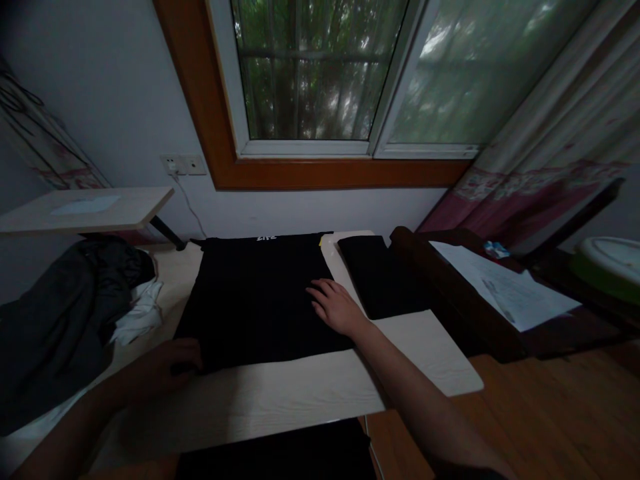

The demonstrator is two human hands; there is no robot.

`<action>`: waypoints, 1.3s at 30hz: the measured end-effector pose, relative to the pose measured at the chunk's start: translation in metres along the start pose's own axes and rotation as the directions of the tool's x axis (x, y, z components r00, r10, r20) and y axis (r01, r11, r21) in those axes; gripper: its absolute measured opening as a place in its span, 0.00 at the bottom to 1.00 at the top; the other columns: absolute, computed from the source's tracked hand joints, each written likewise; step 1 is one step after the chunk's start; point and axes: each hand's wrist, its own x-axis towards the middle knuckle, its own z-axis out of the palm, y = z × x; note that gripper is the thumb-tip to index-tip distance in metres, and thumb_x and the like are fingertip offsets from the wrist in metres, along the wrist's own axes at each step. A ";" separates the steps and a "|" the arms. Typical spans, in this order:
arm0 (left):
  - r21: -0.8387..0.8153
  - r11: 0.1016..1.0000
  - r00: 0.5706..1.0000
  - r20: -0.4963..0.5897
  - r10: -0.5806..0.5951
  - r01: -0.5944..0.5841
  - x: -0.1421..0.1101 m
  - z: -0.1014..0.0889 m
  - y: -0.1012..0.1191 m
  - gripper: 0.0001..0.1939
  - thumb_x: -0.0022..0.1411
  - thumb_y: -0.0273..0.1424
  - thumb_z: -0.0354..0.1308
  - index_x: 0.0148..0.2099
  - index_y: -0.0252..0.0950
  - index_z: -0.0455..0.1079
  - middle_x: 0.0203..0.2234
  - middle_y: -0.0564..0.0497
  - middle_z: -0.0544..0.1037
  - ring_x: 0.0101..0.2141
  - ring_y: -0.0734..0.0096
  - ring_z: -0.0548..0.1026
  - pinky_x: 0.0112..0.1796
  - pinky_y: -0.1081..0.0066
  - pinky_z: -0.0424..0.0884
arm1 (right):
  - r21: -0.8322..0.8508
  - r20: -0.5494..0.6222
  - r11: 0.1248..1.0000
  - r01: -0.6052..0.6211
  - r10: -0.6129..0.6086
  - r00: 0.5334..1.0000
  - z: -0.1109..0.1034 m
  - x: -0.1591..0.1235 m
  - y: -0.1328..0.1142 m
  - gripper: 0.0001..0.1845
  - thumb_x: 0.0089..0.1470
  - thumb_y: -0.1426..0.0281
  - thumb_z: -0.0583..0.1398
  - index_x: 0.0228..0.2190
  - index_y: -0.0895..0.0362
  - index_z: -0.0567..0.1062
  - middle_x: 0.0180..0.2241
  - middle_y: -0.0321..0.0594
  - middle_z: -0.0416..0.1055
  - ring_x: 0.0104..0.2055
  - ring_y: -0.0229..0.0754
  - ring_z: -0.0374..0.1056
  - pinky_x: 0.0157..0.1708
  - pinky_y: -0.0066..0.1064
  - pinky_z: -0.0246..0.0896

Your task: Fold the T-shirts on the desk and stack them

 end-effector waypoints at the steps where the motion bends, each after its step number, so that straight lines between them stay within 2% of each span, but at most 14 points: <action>1: -0.026 1.000 0.999 0.042 -0.017 0.018 0.002 -0.003 0.002 0.14 0.61 0.23 0.53 0.42 0.42 0.77 0.40 0.51 0.78 0.41 0.69 0.77 0.44 0.69 0.71 | -0.006 0.002 1.000 0.002 -0.002 1.000 0.000 0.000 0.000 0.23 0.69 0.66 0.54 0.62 0.53 0.70 0.62 0.48 0.67 0.65 0.54 0.60 0.64 0.52 0.58; 6: -0.046 0.995 0.981 0.177 -0.082 0.091 0.010 -0.013 0.014 0.11 0.59 0.27 0.56 0.38 0.42 0.80 0.38 0.52 0.81 0.39 0.68 0.79 0.44 0.68 0.71 | -0.012 0.013 1.000 -0.014 0.014 1.000 -0.003 -0.005 -0.002 0.23 0.68 0.65 0.55 0.62 0.52 0.70 0.63 0.48 0.66 0.64 0.54 0.61 0.62 0.51 0.61; 10: -0.012 0.985 0.972 0.165 -0.166 0.170 0.015 -0.017 0.017 0.13 0.66 0.39 0.55 0.40 0.42 0.81 0.37 0.50 0.83 0.38 0.65 0.79 0.44 0.66 0.72 | -0.031 0.007 0.995 -0.090 0.090 0.996 -0.004 -0.010 -0.006 0.22 0.68 0.64 0.55 0.61 0.50 0.70 0.63 0.46 0.66 0.60 0.53 0.63 0.59 0.49 0.63; 12: 0.026 0.975 0.972 0.075 -0.222 0.221 0.017 -0.019 0.012 0.17 0.68 0.43 0.53 0.44 0.42 0.80 0.39 0.50 0.83 0.40 0.63 0.79 0.44 0.65 0.72 | -0.085 -0.030 0.982 -0.169 0.167 0.985 -0.004 -0.012 -0.009 0.21 0.68 0.64 0.55 0.60 0.50 0.72 0.63 0.47 0.64 0.60 0.55 0.62 0.58 0.48 0.64; 14: 0.108 0.946 0.951 -0.087 -0.297 0.305 0.019 -0.020 0.003 0.17 0.69 0.42 0.51 0.49 0.43 0.78 0.45 0.48 0.82 0.43 0.61 0.79 0.47 0.64 0.71 | -0.161 -0.092 0.945 -0.286 0.274 0.957 -0.004 -0.014 -0.011 0.21 0.67 0.65 0.56 0.59 0.51 0.72 0.63 0.49 0.63 0.58 0.57 0.62 0.55 0.49 0.65; 17: 0.212 0.849 0.845 -0.364 -0.392 0.485 0.019 -0.020 -0.016 0.21 0.68 0.40 0.51 0.57 0.40 0.73 0.52 0.43 0.77 0.49 0.56 0.77 0.52 0.59 0.70 | -0.246 -0.141 0.872 -0.424 0.400 0.906 -0.005 -0.016 -0.012 0.21 0.66 0.67 0.56 0.59 0.54 0.70 0.57 0.54 0.66 0.50 0.57 0.65 0.50 0.47 0.66; 19: 0.219 0.818 0.799 -0.448 -0.400 0.532 0.020 -0.018 -0.028 0.25 0.67 0.39 0.51 0.63 0.37 0.67 0.54 0.40 0.75 0.53 0.53 0.75 0.55 0.57 0.68 | -0.257 -0.112 0.852 -0.457 0.443 0.889 -0.004 -0.017 -0.011 0.22 0.68 0.69 0.53 0.60 0.54 0.68 0.51 0.54 0.69 0.46 0.55 0.67 0.46 0.43 0.66; 21: 0.188 0.830 0.792 -0.463 -0.397 0.525 0.021 -0.016 -0.036 0.28 0.66 0.37 0.52 0.66 0.35 0.63 0.56 0.39 0.74 0.55 0.51 0.73 0.57 0.56 0.66 | -0.224 -0.065 0.851 -0.476 0.474 0.878 -0.003 -0.017 -0.009 0.22 0.69 0.69 0.51 0.62 0.54 0.67 0.47 0.53 0.70 0.43 0.53 0.70 0.42 0.39 0.66; 25: 0.078 0.877 0.811 -0.426 -0.401 0.475 0.025 -0.016 -0.036 0.27 0.64 0.30 0.50 0.65 0.37 0.60 0.57 0.41 0.74 0.55 0.55 0.74 0.57 0.57 0.66 | -0.129 0.004 0.848 -0.513 0.518 0.855 -0.001 -0.015 -0.005 0.23 0.69 0.69 0.50 0.63 0.53 0.66 0.46 0.53 0.71 0.40 0.50 0.73 0.37 0.36 0.66; 30: 0.049 0.883 0.847 -0.312 -0.430 0.467 0.018 -0.022 -0.035 0.15 0.62 0.30 0.50 0.51 0.40 0.67 0.45 0.45 0.79 0.45 0.58 0.78 0.47 0.62 0.70 | -0.006 0.172 0.864 -0.503 0.497 0.851 -0.014 -0.016 0.003 0.20 0.67 0.72 0.50 0.56 0.52 0.71 0.49 0.49 0.73 0.40 0.46 0.74 0.39 0.34 0.65; 32: 0.041 0.893 0.874 -0.230 -0.428 0.448 0.011 -0.024 -0.038 0.10 0.62 0.30 0.50 0.45 0.40 0.68 0.42 0.47 0.79 0.42 0.60 0.77 0.44 0.63 0.69 | 0.102 0.243 0.870 -0.482 0.448 0.860 -0.024 -0.018 0.008 0.17 0.64 0.74 0.52 0.50 0.52 0.74 0.48 0.46 0.74 0.42 0.45 0.74 0.42 0.33 0.64; 35: 0.038 0.903 0.898 -0.126 -0.421 0.428 -0.001 -0.025 -0.042 0.09 0.59 0.28 0.50 0.41 0.41 0.68 0.40 0.49 0.79 0.40 0.62 0.76 0.43 0.65 0.68 | 0.284 0.370 0.853 -0.437 0.323 0.871 -0.038 -0.024 0.015 0.12 0.59 0.76 0.55 0.40 0.53 0.75 0.42 0.42 0.76 0.42 0.44 0.72 0.44 0.33 0.63; 37: 0.050 0.903 0.903 -0.063 -0.424 0.428 -0.009 -0.025 -0.042 0.09 0.56 0.27 0.51 0.40 0.40 0.68 0.39 0.49 0.79 0.39 0.62 0.76 0.41 0.65 0.67 | 0.380 0.472 0.812 -0.444 0.243 0.847 -0.045 -0.027 0.019 0.09 0.55 0.77 0.56 0.35 0.54 0.75 0.37 0.39 0.76 0.40 0.44 0.71 0.43 0.32 0.63; 39: 0.061 0.902 0.904 0.011 -0.428 0.427 -0.016 -0.025 -0.040 0.09 0.53 0.26 0.52 0.37 0.40 0.67 0.37 0.50 0.79 0.38 0.62 0.76 0.39 0.66 0.66 | 0.424 0.573 0.760 -0.492 0.196 0.796 -0.048 -0.031 0.022 0.07 0.53 0.76 0.59 0.34 0.55 0.76 0.34 0.38 0.75 0.38 0.42 0.70 0.40 0.31 0.62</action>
